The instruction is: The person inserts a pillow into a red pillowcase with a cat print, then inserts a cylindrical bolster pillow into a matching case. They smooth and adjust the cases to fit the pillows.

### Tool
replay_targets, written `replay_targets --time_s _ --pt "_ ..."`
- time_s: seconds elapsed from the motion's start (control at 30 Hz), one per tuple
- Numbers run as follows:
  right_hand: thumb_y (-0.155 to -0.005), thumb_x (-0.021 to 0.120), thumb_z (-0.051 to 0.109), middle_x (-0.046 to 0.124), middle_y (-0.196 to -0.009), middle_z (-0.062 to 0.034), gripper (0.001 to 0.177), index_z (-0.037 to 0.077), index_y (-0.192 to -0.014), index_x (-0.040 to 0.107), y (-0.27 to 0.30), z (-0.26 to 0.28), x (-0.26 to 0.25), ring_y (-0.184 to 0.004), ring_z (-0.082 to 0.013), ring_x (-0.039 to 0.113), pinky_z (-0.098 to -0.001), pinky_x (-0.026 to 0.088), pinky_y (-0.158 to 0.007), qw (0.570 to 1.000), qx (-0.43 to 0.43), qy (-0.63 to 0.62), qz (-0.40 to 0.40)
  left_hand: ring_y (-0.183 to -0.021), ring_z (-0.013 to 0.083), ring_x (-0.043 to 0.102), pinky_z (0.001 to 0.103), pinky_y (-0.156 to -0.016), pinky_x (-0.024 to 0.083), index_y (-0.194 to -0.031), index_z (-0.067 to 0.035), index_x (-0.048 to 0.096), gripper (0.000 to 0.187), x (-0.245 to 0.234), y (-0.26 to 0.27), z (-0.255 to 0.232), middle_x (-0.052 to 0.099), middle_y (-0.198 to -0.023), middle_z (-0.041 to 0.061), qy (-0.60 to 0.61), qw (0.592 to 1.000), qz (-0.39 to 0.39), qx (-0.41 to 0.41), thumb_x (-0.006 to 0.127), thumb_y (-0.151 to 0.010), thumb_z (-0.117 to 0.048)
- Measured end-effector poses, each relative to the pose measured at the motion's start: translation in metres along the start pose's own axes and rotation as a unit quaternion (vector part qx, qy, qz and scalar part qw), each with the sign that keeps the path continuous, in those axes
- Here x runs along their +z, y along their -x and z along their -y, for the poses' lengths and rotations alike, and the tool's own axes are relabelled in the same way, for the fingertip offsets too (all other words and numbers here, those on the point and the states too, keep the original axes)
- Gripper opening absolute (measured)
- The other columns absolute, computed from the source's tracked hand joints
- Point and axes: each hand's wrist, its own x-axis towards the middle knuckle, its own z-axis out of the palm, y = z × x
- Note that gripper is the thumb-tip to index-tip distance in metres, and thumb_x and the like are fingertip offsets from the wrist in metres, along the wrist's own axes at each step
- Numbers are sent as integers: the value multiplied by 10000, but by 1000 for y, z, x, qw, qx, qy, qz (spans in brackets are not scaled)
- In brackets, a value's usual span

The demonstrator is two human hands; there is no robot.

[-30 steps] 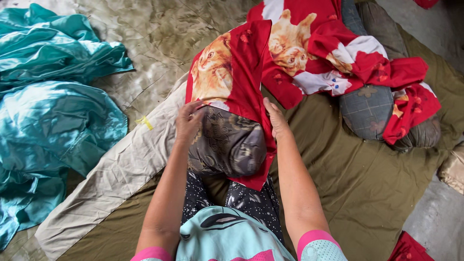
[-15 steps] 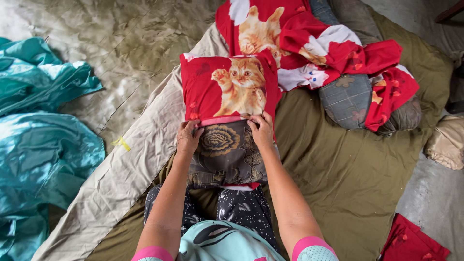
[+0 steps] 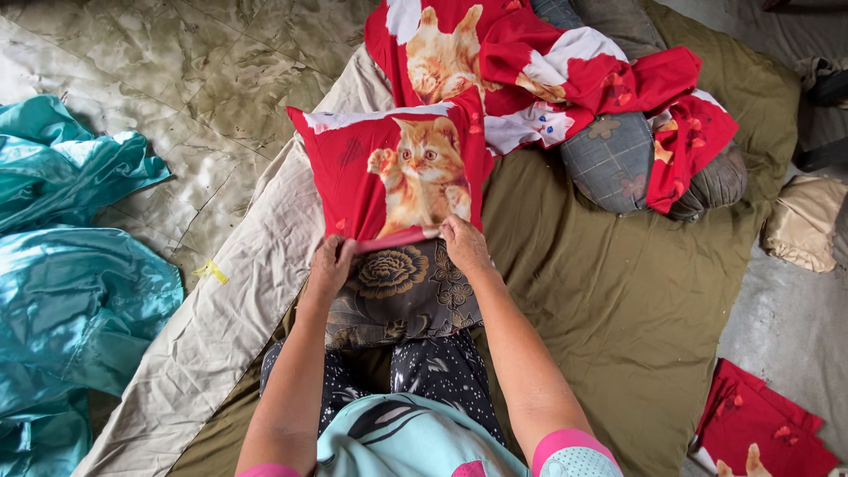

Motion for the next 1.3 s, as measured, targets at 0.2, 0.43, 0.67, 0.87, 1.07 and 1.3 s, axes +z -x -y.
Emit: replay_targets --time_s 0.2,0.43,0.67,0.87,1.07,1.3 --pt "-957 635 312 712 -998 -142 212 110 -1020 649 50 -10 3 -992 -358 663 -481 510 -842 995 22 62 79 -845 319 707 450 -806 523 -889 -68 729 378 -30 51 -8 733 -872 114 -131 988 81 14 853 -781 -409" --pt "-876 731 435 634 -1195 -61 290 198 -1037 689 77 -6 4 -1187 -314 593 -495 466 -1036 992 -8 120 -40 -1100 341 630 458 -961 480 -1013 -78 692 375 -18 69 10 671 -1115 119 -85 996 1 6 858 -778 -318" --pt "-708 811 666 314 -1554 -174 936 373 -1497 402 101 -37 13 -1393 -425 383 -537 379 -1104 960 275 -18 -51 -1305 425 522 432 -1081 413 -1239 -53 578 678 -10 102 39 565 -1317 231 -34 997 -42 -57 897 -739 -380" --pt "-734 764 618 383 -1532 -206 968 443 -1566 301 81 -43 27 -1353 -452 469 -521 436 -1074 968 250 -12 -26 -1314 315 536 351 -1079 393 -1584 -109 291 965 12 96 64 534 -1430 195 110 948 7 -298 787 -833 -459" --pt "-790 776 586 494 -1472 -170 773 380 -1464 458 68 -56 36 -1355 -422 525 -499 468 -1077 956 286 57 -27 -1142 247 659 349 -967 481 -1507 -75 488 666 39 52 97 707 -1298 159 273 911 -73 -302 673 -994 -457" --pt "-843 752 334 740 -1102 -139 406 225 -1227 682 38 -35 28 -1063 -360 697 -460 540 -899 969 218 -8 -119 -999 213 679 347 -891 503 -1256 -106 686 411 45 24 92 749 -1084 109 109 958 -19 -264 684 -972 -402"
